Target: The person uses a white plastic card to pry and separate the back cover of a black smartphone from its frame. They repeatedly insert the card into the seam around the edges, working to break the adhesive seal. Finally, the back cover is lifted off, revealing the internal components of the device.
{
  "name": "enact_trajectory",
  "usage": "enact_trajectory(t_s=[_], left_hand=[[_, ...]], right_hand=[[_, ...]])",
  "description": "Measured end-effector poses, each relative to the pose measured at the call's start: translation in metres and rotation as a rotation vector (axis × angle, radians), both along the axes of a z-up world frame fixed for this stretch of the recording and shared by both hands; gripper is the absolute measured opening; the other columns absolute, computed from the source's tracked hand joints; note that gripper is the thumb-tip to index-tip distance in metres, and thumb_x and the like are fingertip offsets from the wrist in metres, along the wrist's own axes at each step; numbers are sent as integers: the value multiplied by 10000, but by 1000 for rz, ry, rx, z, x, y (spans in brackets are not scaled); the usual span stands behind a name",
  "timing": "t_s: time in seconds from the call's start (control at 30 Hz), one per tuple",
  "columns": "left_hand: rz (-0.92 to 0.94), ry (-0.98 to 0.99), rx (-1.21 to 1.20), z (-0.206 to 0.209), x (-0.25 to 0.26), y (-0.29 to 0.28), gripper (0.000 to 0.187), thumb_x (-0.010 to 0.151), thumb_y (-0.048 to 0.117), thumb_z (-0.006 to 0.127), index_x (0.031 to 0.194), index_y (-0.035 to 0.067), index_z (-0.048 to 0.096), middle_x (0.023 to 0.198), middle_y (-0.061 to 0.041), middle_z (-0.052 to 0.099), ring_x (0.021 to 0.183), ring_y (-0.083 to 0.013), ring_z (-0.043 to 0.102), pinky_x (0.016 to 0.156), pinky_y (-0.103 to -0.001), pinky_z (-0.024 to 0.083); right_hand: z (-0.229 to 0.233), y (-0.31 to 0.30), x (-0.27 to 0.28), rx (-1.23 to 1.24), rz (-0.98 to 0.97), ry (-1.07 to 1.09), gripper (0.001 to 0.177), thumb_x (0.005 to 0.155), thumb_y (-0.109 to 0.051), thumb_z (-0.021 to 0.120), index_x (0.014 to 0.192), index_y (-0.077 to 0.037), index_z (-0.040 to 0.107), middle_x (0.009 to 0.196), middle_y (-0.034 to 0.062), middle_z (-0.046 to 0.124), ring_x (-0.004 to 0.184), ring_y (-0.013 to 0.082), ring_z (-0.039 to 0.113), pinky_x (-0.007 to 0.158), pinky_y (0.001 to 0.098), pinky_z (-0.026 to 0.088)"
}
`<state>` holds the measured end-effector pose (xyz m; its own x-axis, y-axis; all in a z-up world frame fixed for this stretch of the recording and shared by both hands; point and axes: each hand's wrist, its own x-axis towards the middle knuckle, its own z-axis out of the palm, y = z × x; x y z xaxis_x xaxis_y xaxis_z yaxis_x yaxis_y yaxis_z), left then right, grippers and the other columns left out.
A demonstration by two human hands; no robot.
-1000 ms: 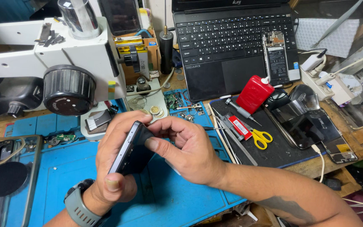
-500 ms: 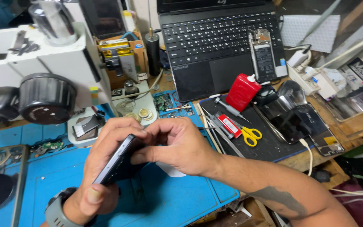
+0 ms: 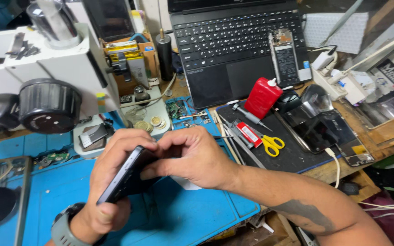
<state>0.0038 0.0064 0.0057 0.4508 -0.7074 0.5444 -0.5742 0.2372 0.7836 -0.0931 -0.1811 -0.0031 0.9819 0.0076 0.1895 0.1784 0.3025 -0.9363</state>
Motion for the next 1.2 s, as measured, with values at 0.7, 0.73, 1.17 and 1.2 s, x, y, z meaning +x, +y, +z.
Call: enact_trajectory(t_s=[0.7, 0.73, 1.17, 1.2], left_hand=[[-30, 59, -57, 4, 4, 8, 928, 975, 850, 328, 1190, -8, 608, 1102, -122, 625, 1011, -205, 628, 960, -321, 515], [-33, 69, -57, 4, 4, 8, 929, 975, 851, 329, 1190, -9, 608, 1102, -123, 621, 1009, -206, 628, 959, -321, 514], [25, 74, -66, -2, 4, 9, 943, 960, 858, 329, 1193, -18, 590, 1128, -135, 592, 1009, -221, 597, 962, -320, 474], [21, 70, -66, -2, 4, 9, 939, 962, 856, 329, 1194, -17, 588, 1137, -139, 591, 1022, -223, 599, 973, -322, 476]], right_hand=[[8, 9, 6, -98, -85, 97, 164, 862, 67, 772, 1022, 44, 746, 969, 69, 747, 899, 115, 700, 814, 266, 580], [7, 9, 5, -107, -87, 102, 158, 864, 66, 771, 1020, 44, 748, 967, 68, 747, 896, 115, 698, 810, 266, 578], [4, 14, 3, -138, -145, 3, 183, 920, 28, 730, 1102, 35, 718, 1095, 67, 696, 1017, 117, 660, 901, 269, 545], [5, 15, 2, -137, -148, -12, 184, 936, 21, 719, 1119, 37, 711, 1113, 70, 690, 1036, 120, 657, 918, 272, 545]])
